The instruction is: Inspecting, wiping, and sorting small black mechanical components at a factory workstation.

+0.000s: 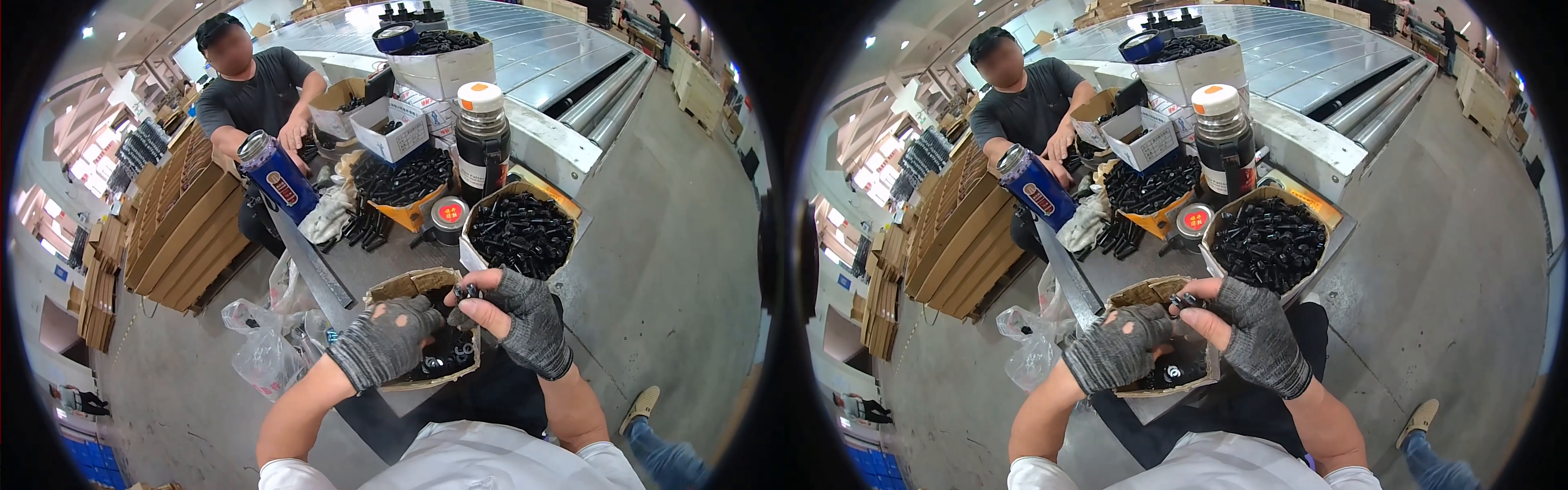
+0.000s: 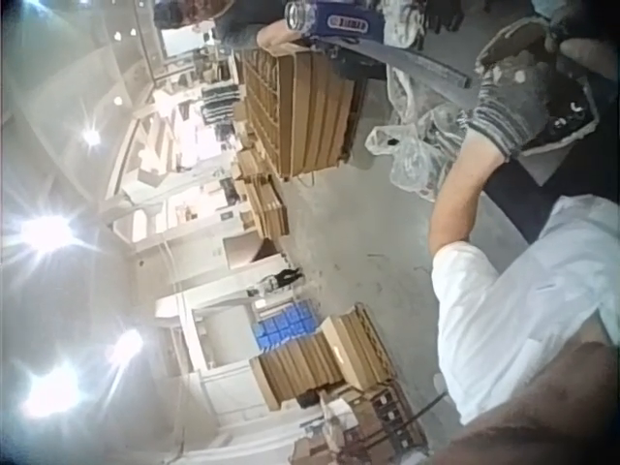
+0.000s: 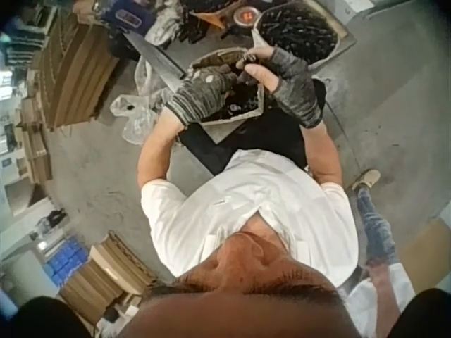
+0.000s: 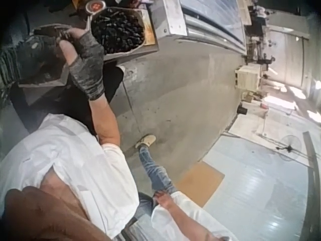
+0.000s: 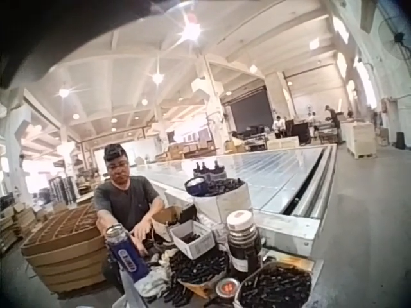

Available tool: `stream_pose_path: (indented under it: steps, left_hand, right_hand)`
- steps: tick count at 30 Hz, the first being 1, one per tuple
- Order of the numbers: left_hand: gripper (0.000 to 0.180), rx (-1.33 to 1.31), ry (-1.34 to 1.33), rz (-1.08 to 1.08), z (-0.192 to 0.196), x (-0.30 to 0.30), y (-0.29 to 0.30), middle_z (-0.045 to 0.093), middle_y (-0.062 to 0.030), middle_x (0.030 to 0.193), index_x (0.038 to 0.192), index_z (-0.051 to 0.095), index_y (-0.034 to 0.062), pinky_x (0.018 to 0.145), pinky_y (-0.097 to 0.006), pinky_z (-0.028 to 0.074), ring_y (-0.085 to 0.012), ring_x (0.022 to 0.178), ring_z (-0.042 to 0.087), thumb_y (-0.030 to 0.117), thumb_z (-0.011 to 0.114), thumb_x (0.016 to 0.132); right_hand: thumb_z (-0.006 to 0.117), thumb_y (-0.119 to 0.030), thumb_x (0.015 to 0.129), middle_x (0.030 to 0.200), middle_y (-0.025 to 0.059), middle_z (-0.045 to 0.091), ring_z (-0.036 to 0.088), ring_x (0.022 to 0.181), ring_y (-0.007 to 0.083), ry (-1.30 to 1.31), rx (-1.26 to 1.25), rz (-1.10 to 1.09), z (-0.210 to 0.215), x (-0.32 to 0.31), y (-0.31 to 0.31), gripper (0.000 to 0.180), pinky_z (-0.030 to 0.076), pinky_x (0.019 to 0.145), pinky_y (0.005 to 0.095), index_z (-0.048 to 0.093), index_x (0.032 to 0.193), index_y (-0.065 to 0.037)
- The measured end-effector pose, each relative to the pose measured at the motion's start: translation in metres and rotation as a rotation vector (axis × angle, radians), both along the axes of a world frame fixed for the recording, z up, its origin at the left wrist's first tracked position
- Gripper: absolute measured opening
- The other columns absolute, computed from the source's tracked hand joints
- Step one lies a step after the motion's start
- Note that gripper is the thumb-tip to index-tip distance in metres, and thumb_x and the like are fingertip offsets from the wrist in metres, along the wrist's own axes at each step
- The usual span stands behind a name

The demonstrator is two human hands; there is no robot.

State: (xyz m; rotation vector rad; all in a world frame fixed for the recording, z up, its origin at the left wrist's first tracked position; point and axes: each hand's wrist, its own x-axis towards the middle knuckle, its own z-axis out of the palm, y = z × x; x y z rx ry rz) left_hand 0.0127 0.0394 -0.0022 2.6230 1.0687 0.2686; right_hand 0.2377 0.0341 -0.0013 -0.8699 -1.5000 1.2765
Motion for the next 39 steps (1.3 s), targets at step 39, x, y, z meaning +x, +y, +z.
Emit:
stream_pose_path:
  steps: [39]
  left_hand:
    - [0.015, -0.469, -0.857, 0.43, 0.043, 0.006, -0.017, 0.069, -0.0008, 0.093, 0.101, 0.071, 0.0024, 0.082, -0.027, 0.05, -0.0099, 0.09, 0.062, 0.014, 0.071, 0.091]
  right_hand:
    - [0.069, -0.01, 0.091, 0.097, 0.009, 0.07, 0.066, 0.095, 0.0152, -0.165, 0.176, 0.043, 0.003, -0.01, -0.011, 0.023, 0.052, 0.084, 0.0305, 0.064, 0.111, 0.0]
